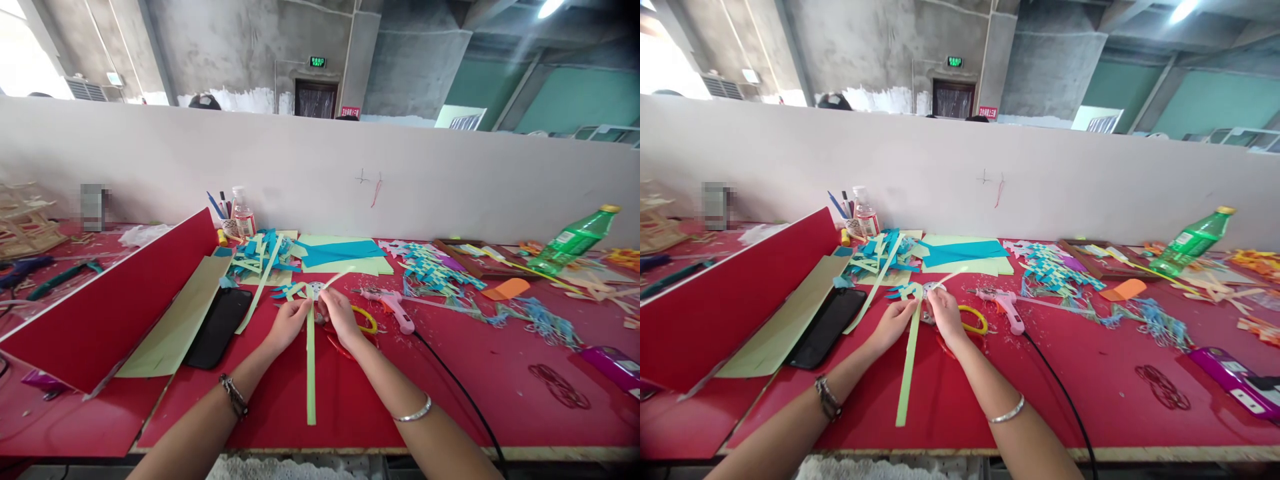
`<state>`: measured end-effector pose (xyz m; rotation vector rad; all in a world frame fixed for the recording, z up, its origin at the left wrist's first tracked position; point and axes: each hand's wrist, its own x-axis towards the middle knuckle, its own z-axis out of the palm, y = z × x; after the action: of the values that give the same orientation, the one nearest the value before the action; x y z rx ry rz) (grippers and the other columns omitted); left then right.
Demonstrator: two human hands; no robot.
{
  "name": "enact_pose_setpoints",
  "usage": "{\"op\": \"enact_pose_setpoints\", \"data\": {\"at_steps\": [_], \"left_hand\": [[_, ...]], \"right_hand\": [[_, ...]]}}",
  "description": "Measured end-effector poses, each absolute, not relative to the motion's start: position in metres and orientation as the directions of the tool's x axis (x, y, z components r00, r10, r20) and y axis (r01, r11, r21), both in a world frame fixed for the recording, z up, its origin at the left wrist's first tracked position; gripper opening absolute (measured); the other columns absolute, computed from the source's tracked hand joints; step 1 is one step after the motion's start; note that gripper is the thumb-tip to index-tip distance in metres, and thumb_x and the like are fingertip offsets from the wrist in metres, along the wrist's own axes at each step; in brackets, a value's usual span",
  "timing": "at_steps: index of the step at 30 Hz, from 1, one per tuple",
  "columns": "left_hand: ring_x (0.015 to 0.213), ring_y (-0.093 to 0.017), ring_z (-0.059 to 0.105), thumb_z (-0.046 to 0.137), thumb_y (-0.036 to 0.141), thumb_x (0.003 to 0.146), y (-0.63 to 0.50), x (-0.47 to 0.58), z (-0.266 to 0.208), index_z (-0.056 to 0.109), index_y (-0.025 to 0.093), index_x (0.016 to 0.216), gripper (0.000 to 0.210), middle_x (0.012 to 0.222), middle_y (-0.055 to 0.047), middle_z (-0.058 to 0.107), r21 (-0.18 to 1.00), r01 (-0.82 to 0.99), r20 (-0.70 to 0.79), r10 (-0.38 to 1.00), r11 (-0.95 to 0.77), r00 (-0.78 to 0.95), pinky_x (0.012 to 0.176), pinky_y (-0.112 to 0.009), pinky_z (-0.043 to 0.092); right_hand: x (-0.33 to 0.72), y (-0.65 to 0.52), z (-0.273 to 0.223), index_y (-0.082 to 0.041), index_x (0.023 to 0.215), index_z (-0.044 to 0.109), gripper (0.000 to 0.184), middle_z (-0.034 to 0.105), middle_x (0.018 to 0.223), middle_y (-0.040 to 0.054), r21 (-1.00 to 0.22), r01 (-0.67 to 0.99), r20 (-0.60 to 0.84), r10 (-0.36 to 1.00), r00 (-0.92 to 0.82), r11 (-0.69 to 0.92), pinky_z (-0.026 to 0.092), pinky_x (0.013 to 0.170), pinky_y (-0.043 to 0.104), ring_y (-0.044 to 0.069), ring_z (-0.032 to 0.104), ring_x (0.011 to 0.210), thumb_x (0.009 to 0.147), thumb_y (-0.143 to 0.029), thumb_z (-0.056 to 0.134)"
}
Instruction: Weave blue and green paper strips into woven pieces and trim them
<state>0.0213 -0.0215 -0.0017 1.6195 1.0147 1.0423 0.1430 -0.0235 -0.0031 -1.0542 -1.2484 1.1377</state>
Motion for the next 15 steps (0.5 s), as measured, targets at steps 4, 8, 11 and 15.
{"op": "enact_pose_setpoints", "data": {"at_steps": [4,8,11,15], "left_hand": [[0.056,-0.012,0.047,0.039,0.046,0.078,-0.0212,0.0189,-0.0034,0.054,0.014,0.057,0.041,0.056,0.0,0.054,0.929,0.213,0.242,0.932,-0.303,0.27,0.054,-0.021,0.035],[0.052,-0.01,0.039,0.04,0.041,0.079,-0.0193,0.0166,-0.0062,0.049,0.014,0.053,0.038,0.05,0.003,0.044,0.891,0.289,0.289,0.928,-0.351,0.236,0.05,-0.021,0.028],[0.05,-0.008,0.033,0.042,0.039,0.078,-0.0183,0.0159,-0.0077,0.044,0.015,0.05,0.036,0.048,0.004,0.036,0.87,0.322,0.314,0.923,-0.374,0.224,0.049,-0.021,0.023],[0.05,-0.008,0.032,0.044,0.037,0.076,-0.018,0.0159,-0.009,0.041,0.016,0.05,0.034,0.048,0.005,0.034,0.861,0.329,0.33,0.919,-0.387,0.216,0.048,-0.021,0.022]], "right_hand": [[0.1405,-0.0266,0.0003,-0.021,0.054,0.04,0.031,0.036,0.047,-0.0055,-0.989,-0.037,0.143,0.985,-0.094,0.14,0.024,0.042,0.023,0.008,0.031,0.043,0.072,-0.044,0.05],[0.1401,-0.0277,0.0005,-0.021,0.055,0.039,0.026,0.034,0.048,-0.006,-0.987,-0.037,0.161,0.98,-0.112,0.158,0.022,0.042,0.023,0.008,0.029,0.043,0.072,-0.038,0.05],[0.1408,-0.027,-0.0005,-0.021,0.054,0.037,0.026,0.031,0.047,-0.0061,-0.985,-0.027,0.17,0.979,-0.11,0.168,0.022,0.042,0.023,0.008,0.028,0.043,0.072,-0.037,0.048],[0.1416,-0.0261,-0.002,-0.021,0.052,0.036,0.028,0.029,0.047,-0.006,-0.983,-0.007,0.181,0.978,-0.1,0.182,0.02,0.043,0.023,0.009,0.027,0.044,0.072,-0.035,0.048]]}}
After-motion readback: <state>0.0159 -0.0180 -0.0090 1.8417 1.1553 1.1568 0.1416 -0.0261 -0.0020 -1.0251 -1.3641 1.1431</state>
